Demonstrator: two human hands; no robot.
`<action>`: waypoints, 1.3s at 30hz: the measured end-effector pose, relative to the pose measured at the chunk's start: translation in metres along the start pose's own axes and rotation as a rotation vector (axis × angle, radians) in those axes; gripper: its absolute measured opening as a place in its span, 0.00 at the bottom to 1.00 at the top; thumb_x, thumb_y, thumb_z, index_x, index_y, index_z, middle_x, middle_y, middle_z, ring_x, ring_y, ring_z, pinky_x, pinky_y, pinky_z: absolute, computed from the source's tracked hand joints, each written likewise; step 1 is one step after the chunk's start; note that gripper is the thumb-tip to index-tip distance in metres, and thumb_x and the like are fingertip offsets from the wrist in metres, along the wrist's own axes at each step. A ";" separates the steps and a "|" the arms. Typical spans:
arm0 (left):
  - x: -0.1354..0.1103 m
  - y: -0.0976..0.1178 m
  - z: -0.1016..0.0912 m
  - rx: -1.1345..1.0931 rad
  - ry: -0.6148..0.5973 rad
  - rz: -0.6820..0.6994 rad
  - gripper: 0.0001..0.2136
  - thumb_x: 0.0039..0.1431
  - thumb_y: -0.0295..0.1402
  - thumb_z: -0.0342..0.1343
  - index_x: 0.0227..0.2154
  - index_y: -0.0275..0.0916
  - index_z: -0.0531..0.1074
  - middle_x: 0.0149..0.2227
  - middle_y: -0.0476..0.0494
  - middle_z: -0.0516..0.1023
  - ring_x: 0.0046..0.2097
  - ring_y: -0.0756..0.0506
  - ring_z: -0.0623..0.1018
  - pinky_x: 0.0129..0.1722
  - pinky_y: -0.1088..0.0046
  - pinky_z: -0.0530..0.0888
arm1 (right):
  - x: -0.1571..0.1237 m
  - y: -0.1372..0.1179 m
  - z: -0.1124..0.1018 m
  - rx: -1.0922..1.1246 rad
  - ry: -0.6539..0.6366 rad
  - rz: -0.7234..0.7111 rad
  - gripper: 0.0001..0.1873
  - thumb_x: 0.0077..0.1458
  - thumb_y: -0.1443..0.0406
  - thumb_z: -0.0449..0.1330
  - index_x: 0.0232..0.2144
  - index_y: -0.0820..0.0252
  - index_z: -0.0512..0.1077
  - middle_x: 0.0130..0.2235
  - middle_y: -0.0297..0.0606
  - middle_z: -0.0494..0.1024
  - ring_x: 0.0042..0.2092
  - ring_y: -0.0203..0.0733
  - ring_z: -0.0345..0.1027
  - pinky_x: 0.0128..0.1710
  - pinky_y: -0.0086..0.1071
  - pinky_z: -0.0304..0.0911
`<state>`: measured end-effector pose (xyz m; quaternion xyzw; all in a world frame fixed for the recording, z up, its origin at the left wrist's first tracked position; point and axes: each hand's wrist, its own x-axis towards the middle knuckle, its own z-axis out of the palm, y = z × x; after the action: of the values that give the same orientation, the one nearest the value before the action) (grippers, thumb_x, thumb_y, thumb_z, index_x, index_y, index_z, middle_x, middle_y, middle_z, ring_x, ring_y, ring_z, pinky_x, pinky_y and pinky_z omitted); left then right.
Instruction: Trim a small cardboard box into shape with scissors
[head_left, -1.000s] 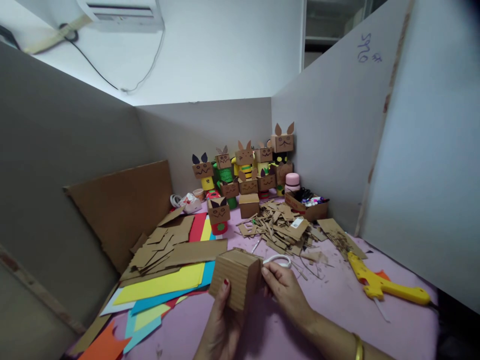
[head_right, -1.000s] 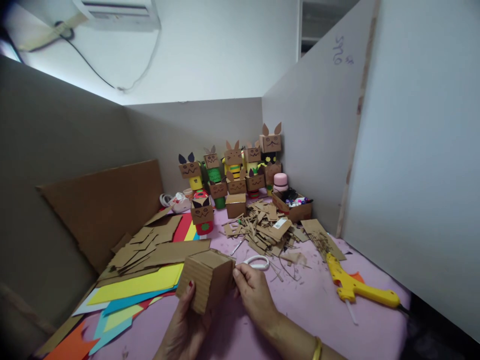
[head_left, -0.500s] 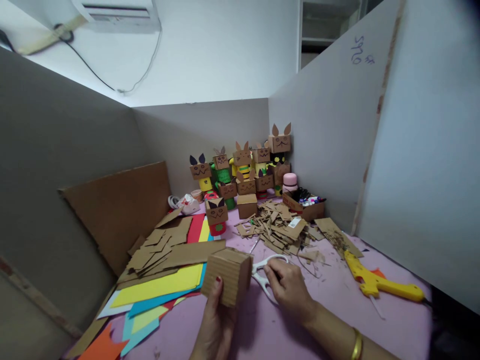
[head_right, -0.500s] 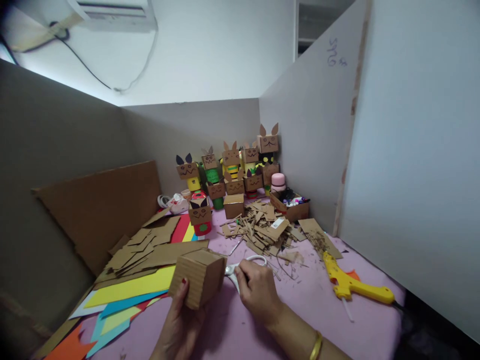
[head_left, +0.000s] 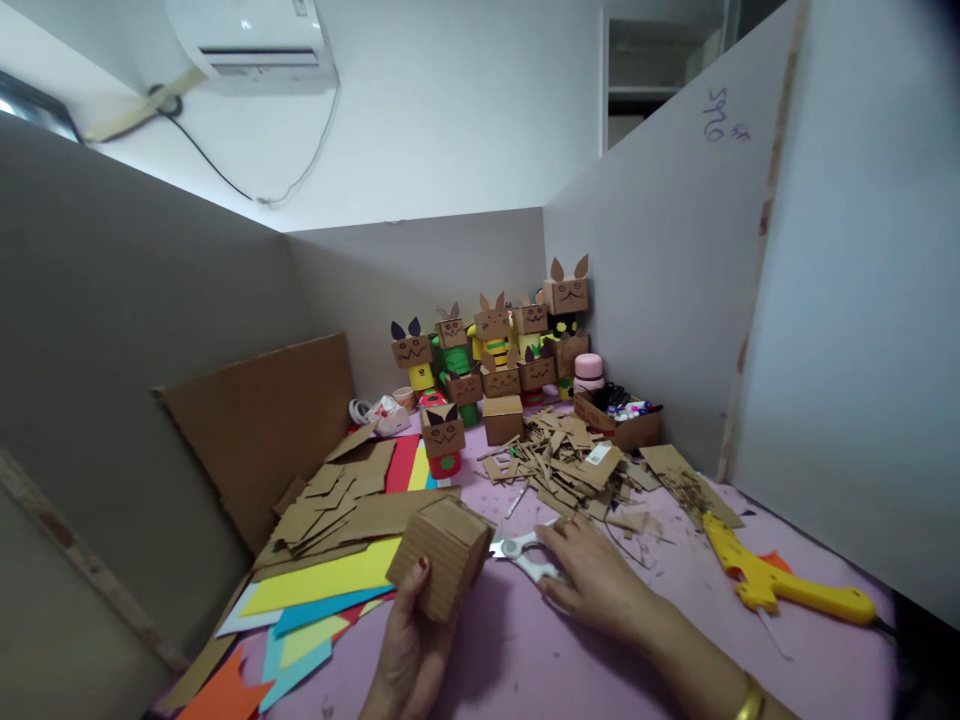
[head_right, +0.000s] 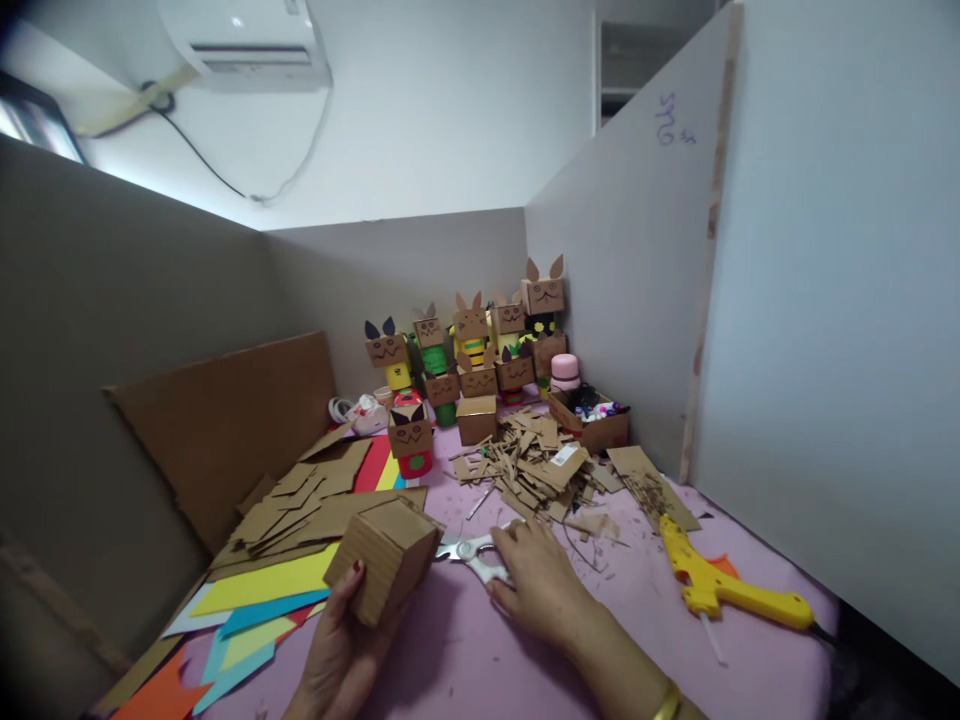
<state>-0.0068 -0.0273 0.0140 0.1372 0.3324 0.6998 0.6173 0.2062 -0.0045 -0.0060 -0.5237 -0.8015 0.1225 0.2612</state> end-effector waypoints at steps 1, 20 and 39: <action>0.000 0.002 0.000 0.009 0.011 0.005 0.18 0.56 0.20 0.50 0.50 0.33 0.66 0.29 0.43 0.83 0.30 0.46 0.81 0.30 0.71 0.79 | -0.001 0.001 -0.001 0.000 -0.023 -0.016 0.21 0.48 0.64 0.58 0.47 0.60 0.70 0.44 0.48 0.72 0.46 0.54 0.62 0.47 0.41 0.54; 0.016 0.016 -0.016 0.002 -0.063 0.120 0.23 0.55 0.19 0.50 0.55 0.35 0.62 0.33 0.40 0.84 0.35 0.43 0.82 0.36 0.66 0.80 | 0.014 0.001 0.020 0.787 -0.075 0.194 0.23 0.45 0.60 0.58 0.45 0.62 0.67 0.25 0.30 0.68 0.21 0.34 0.61 0.19 0.26 0.56; 0.016 0.022 -0.022 -0.085 -0.124 0.077 0.29 0.54 0.19 0.50 0.59 0.42 0.55 0.34 0.42 0.84 0.36 0.41 0.82 0.37 0.63 0.79 | 0.001 -0.016 0.019 0.746 -0.090 0.143 0.23 0.40 0.67 0.62 0.43 0.60 0.69 0.31 0.32 0.72 0.34 0.40 0.64 0.34 0.29 0.60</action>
<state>-0.0399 -0.0186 0.0079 0.1668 0.2580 0.7265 0.6147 0.1827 -0.0087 -0.0143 -0.4413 -0.6741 0.4466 0.3890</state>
